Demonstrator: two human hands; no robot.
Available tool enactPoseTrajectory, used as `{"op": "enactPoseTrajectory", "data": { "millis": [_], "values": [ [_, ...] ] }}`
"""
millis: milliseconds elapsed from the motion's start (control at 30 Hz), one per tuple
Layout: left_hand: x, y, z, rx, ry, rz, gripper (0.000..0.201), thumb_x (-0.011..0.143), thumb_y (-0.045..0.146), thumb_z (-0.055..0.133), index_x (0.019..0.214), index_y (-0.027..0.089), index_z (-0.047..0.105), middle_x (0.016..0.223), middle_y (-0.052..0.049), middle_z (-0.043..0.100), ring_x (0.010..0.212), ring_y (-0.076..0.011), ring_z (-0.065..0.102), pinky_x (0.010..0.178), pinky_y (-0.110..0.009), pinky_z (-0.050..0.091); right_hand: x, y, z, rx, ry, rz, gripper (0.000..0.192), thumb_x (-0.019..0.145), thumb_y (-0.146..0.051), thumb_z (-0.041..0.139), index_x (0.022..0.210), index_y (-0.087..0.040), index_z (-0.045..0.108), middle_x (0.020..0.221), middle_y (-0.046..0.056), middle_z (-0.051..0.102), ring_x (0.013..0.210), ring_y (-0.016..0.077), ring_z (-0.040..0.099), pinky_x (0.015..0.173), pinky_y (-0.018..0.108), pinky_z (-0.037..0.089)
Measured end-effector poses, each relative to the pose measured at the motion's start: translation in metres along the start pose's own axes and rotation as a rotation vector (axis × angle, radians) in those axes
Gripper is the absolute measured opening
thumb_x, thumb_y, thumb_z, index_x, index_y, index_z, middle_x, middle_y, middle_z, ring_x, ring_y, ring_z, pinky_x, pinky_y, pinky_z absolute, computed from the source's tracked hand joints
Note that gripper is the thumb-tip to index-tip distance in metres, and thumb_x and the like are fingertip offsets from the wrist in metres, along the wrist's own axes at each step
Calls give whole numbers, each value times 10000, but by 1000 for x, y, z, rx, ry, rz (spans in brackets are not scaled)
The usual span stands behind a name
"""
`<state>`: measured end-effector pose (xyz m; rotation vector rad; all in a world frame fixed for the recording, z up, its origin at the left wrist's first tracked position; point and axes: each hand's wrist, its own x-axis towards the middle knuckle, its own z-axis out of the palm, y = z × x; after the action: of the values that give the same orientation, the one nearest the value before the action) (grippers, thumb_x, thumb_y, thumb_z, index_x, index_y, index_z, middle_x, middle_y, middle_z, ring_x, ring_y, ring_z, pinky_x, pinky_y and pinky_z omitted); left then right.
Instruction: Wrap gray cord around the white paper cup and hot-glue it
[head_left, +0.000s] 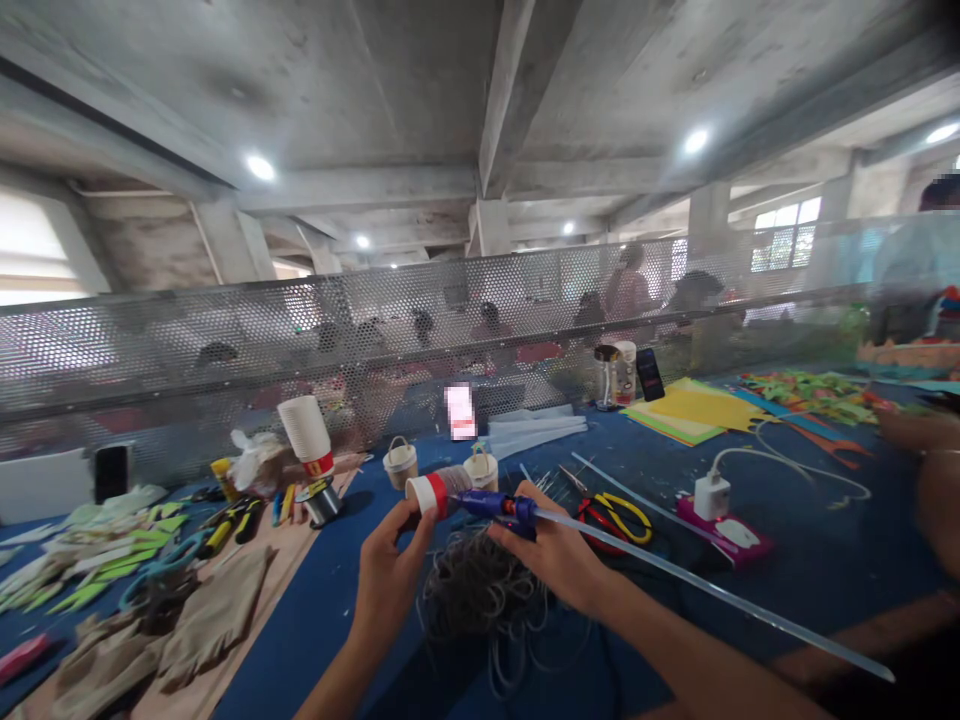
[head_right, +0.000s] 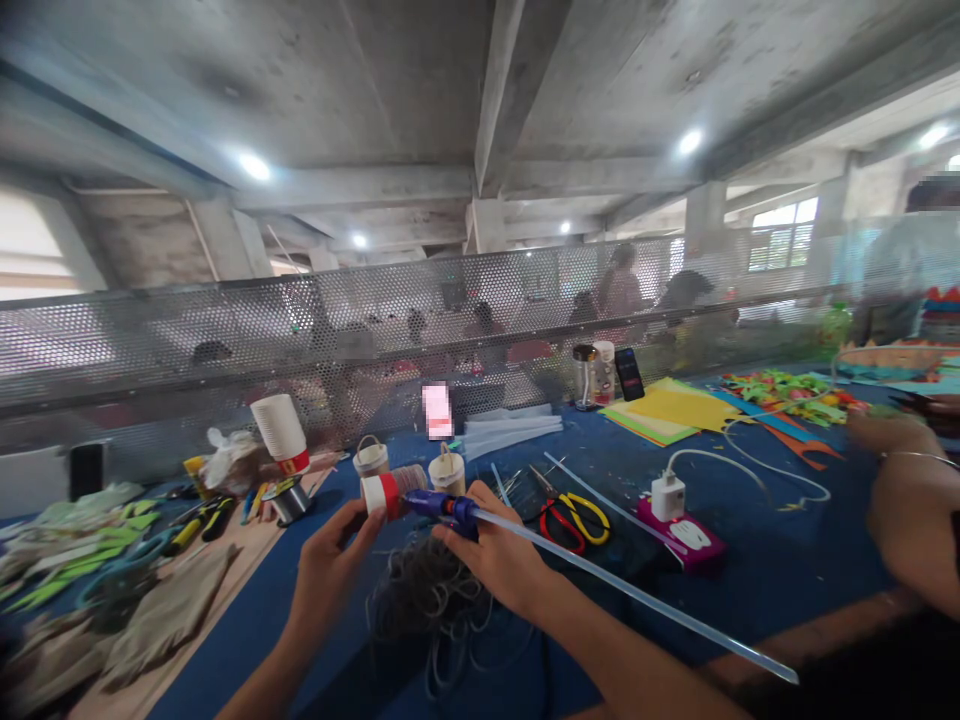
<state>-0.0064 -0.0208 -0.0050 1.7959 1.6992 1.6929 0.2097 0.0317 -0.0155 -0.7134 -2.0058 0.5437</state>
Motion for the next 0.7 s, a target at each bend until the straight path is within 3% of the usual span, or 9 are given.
{"op": "enactPoseTrajectory", "data": {
  "millis": [700],
  "values": [
    [-1, 1, 1, 10, -38, 27, 300, 869, 413, 578, 961, 155, 699, 888, -29, 706, 838, -206, 613, 752, -252, 448, -1, 1, -1, -4, 36, -1, 191, 906, -386, 581, 851, -217, 510, 786, -28, 511, 739, 149, 514, 678, 260, 401]
  ]
}}
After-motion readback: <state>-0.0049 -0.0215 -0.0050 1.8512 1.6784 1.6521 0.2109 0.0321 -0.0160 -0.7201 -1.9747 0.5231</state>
